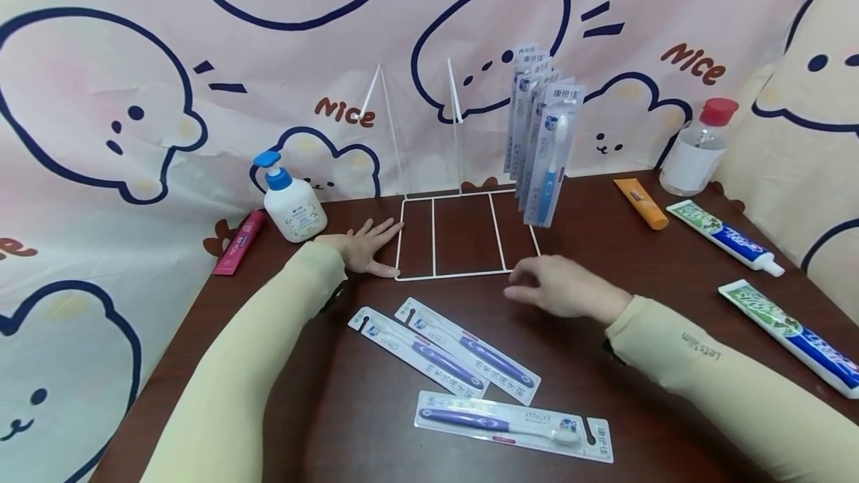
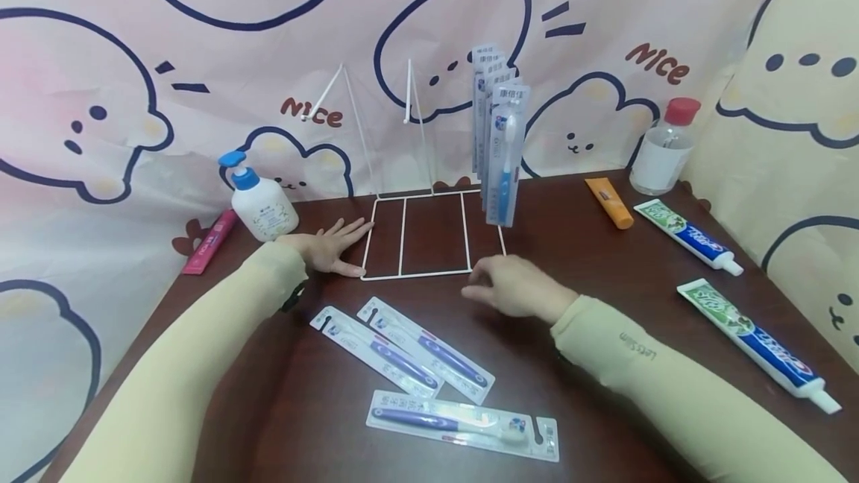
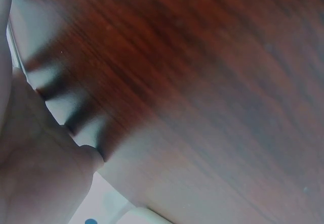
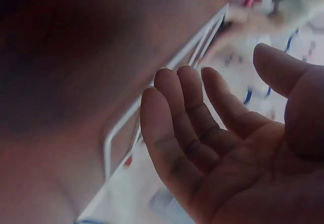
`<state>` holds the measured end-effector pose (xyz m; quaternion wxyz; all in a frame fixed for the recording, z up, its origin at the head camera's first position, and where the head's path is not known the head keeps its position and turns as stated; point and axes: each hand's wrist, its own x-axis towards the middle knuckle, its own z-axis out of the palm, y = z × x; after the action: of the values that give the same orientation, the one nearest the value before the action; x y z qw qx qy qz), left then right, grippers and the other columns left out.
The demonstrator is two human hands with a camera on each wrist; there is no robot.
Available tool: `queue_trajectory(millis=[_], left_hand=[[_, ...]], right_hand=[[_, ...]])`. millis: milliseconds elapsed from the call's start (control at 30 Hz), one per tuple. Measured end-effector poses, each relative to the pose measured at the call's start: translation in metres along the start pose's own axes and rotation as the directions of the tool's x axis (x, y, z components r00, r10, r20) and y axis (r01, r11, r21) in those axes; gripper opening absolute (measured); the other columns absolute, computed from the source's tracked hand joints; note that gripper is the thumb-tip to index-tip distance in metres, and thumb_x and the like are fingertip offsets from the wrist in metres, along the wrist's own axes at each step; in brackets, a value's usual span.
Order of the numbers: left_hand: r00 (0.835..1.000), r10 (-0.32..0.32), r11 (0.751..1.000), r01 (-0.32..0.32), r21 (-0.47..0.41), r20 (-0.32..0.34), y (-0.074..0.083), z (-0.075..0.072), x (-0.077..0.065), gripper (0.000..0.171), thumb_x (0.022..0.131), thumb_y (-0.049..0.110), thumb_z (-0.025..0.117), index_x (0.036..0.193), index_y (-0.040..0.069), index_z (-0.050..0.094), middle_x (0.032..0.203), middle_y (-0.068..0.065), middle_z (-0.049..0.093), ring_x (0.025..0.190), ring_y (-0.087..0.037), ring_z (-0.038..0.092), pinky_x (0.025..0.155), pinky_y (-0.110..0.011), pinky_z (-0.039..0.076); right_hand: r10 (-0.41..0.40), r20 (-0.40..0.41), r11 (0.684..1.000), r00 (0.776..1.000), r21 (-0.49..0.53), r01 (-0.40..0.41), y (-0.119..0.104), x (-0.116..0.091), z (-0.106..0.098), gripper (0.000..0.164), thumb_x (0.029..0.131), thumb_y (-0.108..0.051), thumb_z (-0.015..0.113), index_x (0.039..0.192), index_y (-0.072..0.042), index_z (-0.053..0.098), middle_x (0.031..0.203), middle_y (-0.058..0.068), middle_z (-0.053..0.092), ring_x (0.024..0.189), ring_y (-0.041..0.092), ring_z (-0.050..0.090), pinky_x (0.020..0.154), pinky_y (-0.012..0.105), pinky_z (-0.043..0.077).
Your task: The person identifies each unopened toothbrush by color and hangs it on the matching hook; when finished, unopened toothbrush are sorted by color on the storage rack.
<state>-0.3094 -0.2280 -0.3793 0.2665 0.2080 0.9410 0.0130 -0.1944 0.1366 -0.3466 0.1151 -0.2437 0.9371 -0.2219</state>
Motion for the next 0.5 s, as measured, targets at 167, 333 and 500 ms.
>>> queue_trajectory(millis=[167, 333, 500], left_hand=[[1.000, 0.008, 1.000, -0.008, 0.006, -0.007, 0.000, 0.001, 0.001, 0.105, 0.072, 0.076, 0.048, 0.146, 0.032, -0.013, 0.152, 0.001, -0.017, 0.136, -0.036, -0.014, 0.103, -0.061, 0.004], [1.000, 0.010, 1.000, -0.010, 0.001, -0.012, 0.000, 0.001, 0.001, 0.105, 0.072, 0.076, 0.048, 0.146, 0.032, -0.013, 0.152, 0.002, -0.017, 0.136, -0.035, -0.014, 0.103, -0.061, 0.004], [1.000, 0.012, 1.000, -0.012, -0.005, -0.010, -0.001, 0.001, 0.001, 0.104, 0.073, 0.075, 0.049, 0.146, 0.032, -0.012, 0.152, 0.002, -0.017, 0.136, -0.035, -0.014, 0.103, -0.060, 0.005]], right_hand=[[-0.062, 0.041, 0.995, 0.997, -0.071, 0.065, -0.030, 0.001, 0.027, 0.032, 0.086, -0.041, 0.062, 0.105, -0.016, 0.065, 0.090, -0.007, 0.062, 0.080, 0.009, 0.055, 0.074, 0.032, 0.045], [-0.074, 0.064, 0.978, 0.995, -0.191, 0.085, -0.057, 0.005, 0.044, 0.040, 0.081, -0.044, 0.067, 0.107, -0.014, 0.066, 0.093, -0.003, 0.062, 0.083, 0.012, 0.056, 0.073, 0.032, 0.046], [-0.054, 0.086, 0.961, 0.995, -0.265, 0.075, -0.076, 0.010, 0.051, 0.048, 0.074, -0.043, 0.073, 0.110, -0.012, 0.065, 0.091, 0.002, 0.059, 0.078, 0.015, 0.054, 0.065, 0.034, 0.046]])
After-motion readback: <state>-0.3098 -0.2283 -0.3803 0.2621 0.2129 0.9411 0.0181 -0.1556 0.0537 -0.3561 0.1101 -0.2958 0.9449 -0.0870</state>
